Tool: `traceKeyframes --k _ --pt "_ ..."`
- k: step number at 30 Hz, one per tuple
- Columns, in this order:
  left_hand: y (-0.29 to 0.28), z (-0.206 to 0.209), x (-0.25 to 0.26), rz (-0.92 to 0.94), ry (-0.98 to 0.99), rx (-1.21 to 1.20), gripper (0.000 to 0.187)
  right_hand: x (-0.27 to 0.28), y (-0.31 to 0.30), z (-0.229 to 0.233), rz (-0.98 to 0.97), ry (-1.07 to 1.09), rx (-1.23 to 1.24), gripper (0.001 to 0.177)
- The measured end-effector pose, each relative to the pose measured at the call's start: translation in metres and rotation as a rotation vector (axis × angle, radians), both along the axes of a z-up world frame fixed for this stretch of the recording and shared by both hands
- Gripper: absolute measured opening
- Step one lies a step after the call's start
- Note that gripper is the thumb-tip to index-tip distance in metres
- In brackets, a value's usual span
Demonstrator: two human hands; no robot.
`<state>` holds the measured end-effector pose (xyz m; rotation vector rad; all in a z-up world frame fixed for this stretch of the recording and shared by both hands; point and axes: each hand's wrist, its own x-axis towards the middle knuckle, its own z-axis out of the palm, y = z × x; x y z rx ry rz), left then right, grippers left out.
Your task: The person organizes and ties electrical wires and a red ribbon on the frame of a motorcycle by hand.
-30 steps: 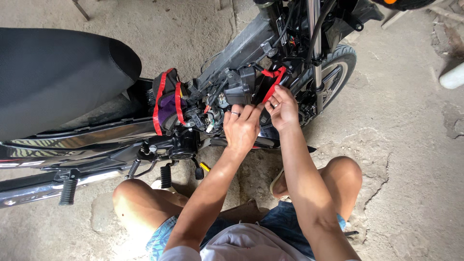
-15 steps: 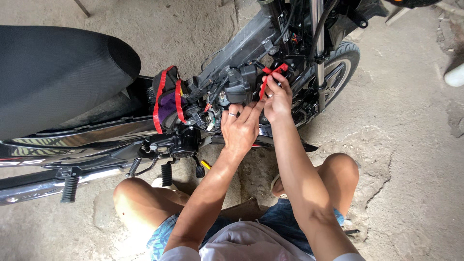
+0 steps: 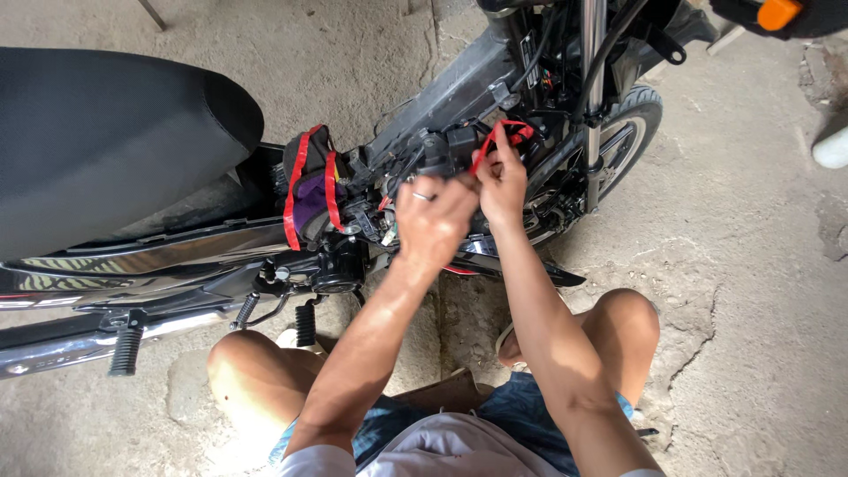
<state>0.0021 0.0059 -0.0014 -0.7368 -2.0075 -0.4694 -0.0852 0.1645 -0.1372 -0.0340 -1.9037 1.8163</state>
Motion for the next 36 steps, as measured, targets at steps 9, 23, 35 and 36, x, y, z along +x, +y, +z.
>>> traceKeyframes --k 9,23,35,36 --pt "0.04 -0.05 0.027 -0.144 -0.369 0.428 0.029 -0.019 0.017 0.028 -0.059 -0.018 0.319 0.029" --pt "0.129 -0.157 -0.088 -0.507 -1.331 1.528 0.036 -0.071 0.033 0.047 -0.06 -0.586 0.616 0.058" --pt "0.15 -0.161 -0.099 -0.628 -1.185 1.798 0.041 -0.041 0.031 0.109 0.166 -0.805 0.669 0.068" --pt "0.152 -0.158 -0.102 -0.582 -1.18 1.86 0.033 -0.038 0.03 0.112 0.159 -0.804 0.647 0.068"
